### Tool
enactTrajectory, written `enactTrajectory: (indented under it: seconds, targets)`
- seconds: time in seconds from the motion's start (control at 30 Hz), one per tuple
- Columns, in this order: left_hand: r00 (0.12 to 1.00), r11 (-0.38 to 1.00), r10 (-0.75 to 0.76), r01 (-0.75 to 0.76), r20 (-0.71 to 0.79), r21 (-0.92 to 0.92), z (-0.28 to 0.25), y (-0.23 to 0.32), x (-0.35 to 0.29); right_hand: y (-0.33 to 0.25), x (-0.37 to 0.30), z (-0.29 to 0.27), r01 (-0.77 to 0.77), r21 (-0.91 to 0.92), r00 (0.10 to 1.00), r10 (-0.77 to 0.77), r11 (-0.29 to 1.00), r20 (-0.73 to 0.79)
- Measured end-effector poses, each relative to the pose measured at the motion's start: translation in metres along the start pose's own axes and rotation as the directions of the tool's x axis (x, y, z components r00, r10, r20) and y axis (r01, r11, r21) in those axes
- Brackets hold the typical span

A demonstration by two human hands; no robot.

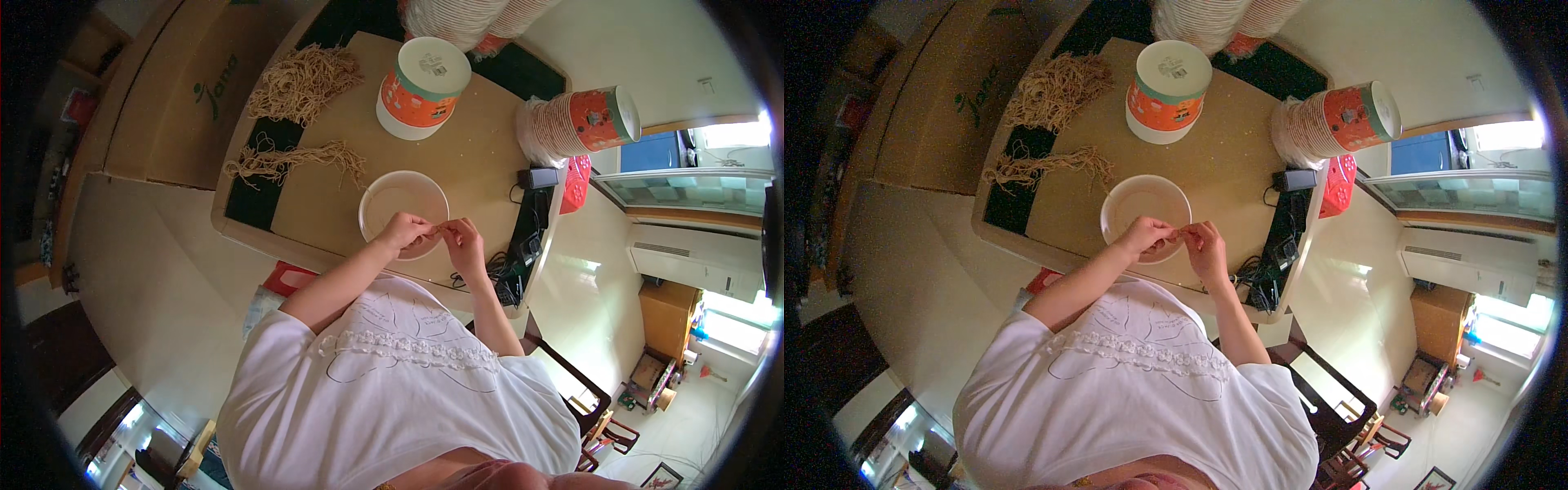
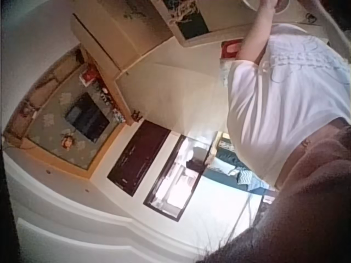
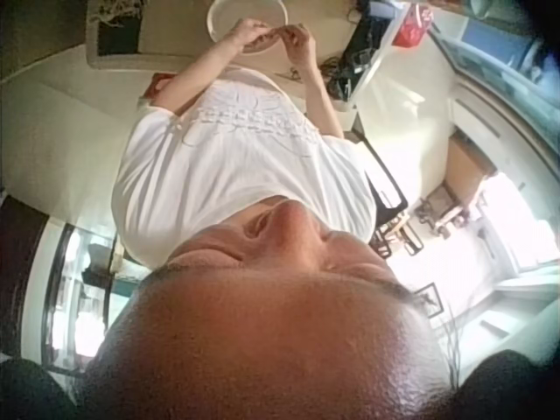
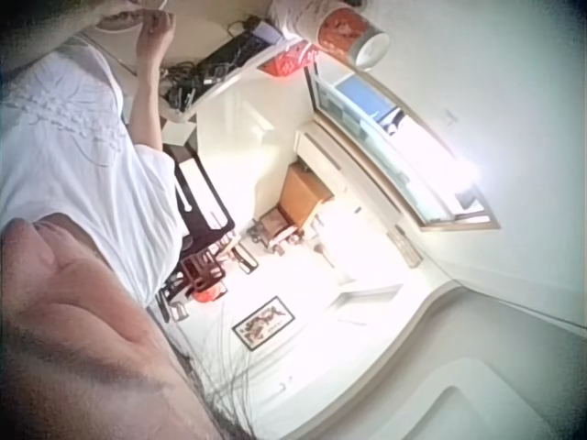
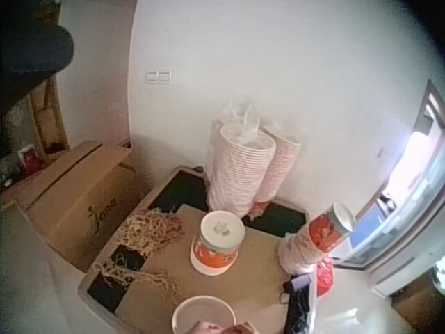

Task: The recorder is packaging stacks of paper cups by securing them with thin rubber bands or twine.

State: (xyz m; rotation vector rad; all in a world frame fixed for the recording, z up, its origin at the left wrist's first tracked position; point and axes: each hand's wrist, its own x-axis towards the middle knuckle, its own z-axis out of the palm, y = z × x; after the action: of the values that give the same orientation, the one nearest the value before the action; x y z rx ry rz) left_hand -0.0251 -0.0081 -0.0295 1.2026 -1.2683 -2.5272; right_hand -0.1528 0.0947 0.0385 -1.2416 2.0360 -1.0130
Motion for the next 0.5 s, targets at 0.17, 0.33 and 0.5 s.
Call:
enactTrajectory:
  seconds: [0.17, 0.33, 0.5]
  targets:
    - [0.996, 0.988, -0.079, 0.084, 0.041, -0.129, 0.0009, 0.0063, -0.0054, 0.0013, -0.0014, 0.0009, -0.020, 0.018, 1.000, 0.020, 1.000, -0.006]
    - [0.994, 0.976, -0.087, 0.097, 0.060, -0.197, -0.0008, 0.0020, -0.0027, -0.0009, -0.0026, 0.0016, -0.015, 0.006, 0.999, 0.015, 1.000, -0.032]
    - [0.984, 0.939, -0.133, 0.162, 0.116, -0.302, -0.0011, 0.0021, -0.0018, -0.0019, -0.0058, 0.0022, -0.015, 0.028, 0.998, 0.017, 1.000, -0.068]
